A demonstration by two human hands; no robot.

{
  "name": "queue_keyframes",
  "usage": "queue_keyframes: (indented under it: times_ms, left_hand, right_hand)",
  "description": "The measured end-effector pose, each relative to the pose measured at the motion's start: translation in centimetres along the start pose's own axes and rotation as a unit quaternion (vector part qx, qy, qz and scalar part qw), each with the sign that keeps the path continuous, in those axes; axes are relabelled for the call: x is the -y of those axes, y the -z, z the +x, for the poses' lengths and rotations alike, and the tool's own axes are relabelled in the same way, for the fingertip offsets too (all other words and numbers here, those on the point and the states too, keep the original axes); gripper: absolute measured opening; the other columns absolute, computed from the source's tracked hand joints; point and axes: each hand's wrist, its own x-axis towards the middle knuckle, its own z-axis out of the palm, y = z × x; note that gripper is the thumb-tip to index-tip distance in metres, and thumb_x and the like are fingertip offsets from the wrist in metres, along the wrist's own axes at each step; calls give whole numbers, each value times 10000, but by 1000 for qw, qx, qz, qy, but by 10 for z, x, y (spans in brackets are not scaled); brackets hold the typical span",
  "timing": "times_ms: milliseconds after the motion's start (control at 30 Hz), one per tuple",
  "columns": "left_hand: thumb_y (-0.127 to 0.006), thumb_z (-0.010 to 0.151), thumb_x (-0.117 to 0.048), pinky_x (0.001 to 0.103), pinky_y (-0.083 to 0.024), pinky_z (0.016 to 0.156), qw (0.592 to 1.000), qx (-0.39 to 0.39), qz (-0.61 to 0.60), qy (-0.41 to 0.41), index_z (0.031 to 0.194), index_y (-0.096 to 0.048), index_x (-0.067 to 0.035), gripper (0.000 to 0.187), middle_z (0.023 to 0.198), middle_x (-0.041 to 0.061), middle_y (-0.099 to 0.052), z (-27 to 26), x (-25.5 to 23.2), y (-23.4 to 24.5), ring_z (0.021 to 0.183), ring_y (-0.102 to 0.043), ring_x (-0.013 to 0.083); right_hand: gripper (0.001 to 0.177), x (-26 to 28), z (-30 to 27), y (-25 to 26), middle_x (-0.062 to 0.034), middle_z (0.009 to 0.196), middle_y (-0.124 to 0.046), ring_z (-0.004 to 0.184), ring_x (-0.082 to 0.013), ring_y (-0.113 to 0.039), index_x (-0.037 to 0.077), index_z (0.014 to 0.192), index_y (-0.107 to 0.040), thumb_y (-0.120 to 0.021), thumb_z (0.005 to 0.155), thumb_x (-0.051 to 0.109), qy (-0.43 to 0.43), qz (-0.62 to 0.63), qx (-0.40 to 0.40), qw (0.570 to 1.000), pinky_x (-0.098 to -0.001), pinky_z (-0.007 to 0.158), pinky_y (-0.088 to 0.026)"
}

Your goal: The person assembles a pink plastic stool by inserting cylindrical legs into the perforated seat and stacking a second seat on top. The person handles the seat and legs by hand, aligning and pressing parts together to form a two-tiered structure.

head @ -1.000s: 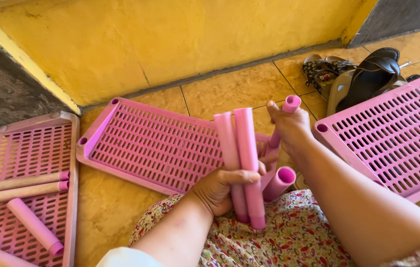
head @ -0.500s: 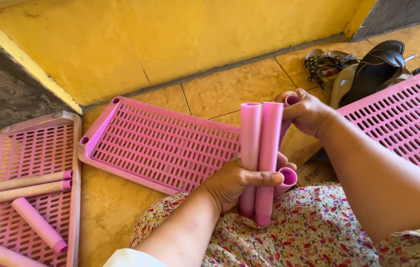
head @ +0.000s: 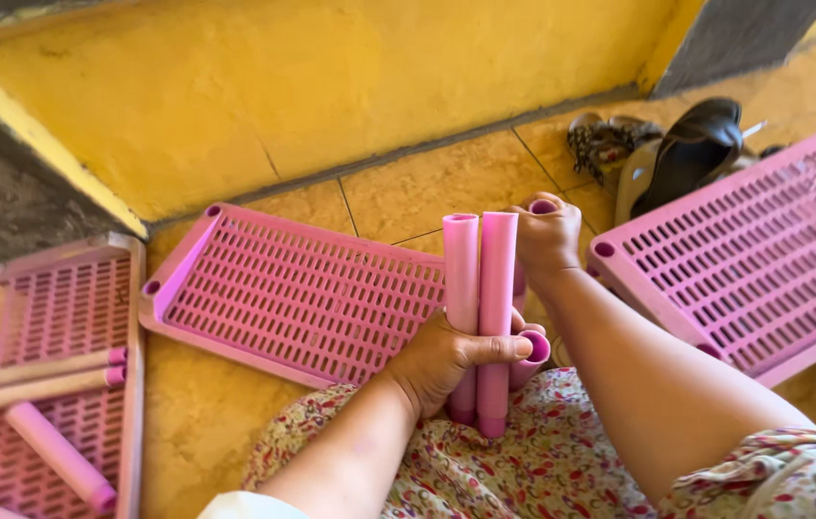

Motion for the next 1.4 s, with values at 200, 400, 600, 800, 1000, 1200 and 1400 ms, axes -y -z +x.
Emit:
queue_keyframes:
  times_ms: [200,400,600,800,1000,1200,1400]
  left_hand:
    - [-821,783,-158,364,-593,741,999,-15,2,-29,1071,-668,-14,357,951,125,-725,-3,7,1,821,-704,207]
    - [-823,789,-169,351,-593,776,999,-8,8,-38,1071,-662,-22,356,950,106,-732,-1,8,4,845,-709,202]
    - [-824,810,-187,355,-583,766,999,11,-2,-32,1057,-669,-12,341,935,110,-721,5,12,8,831,-701,207]
    - [-821,819,-164,343,-586,782,999,6,4,-34,1029,-676,-9,298,962,107,-729,6,15,7,850,-711,193]
    - [-820,816,-142,340,-585,783,999,-8,-2,-54,1022,-682,-16,278,985,105,-736,4,16,9,844,-704,182]
    - [-827,781,-150,338,-581,798,997,-47,7,-63,991,-680,-45,277,954,97,-733,1,18,12,863,-709,188]
    - [-827,830,-177,338,-563,838,995,-27,8,-97,994,-689,-33,258,960,102,-718,-1,22,14,891,-689,192]
  right_hand:
    - [64,40,26,47,-7,700,-656,672,-100,-588,77,748,-699,-718,740,16,-123,100,380,911,-248,648,-447]
    - [222,38,48,42,-116,581,-615,595,-213,-608,-1,569,-561,-629,780,21,-122,95,469,870,-317,576,-452]
    - [226,22,23,29,-82,544,-554,476,-142,-502,-7,596,-595,-642,813,37,-54,113,259,958,-299,461,-386]
    - [289,36,4,14,-24,481,-512,405,-89,-417,15,510,-534,-646,776,23,-29,93,130,987,-284,386,-324]
    - [324,36,-5,-2,10,469,-424,441,-57,-334,37,489,-529,-642,792,35,22,-8,5,1000,-274,412,-258]
    - [273,39,5,9,-22,501,-527,434,-115,-459,27,563,-536,-648,811,48,-57,70,90,992,-291,406,-342]
    - [215,18,-7,42,-15,895,-581,783,-92,-541,55,1093,-642,-733,952,188,-113,167,180,963,-261,698,-465]
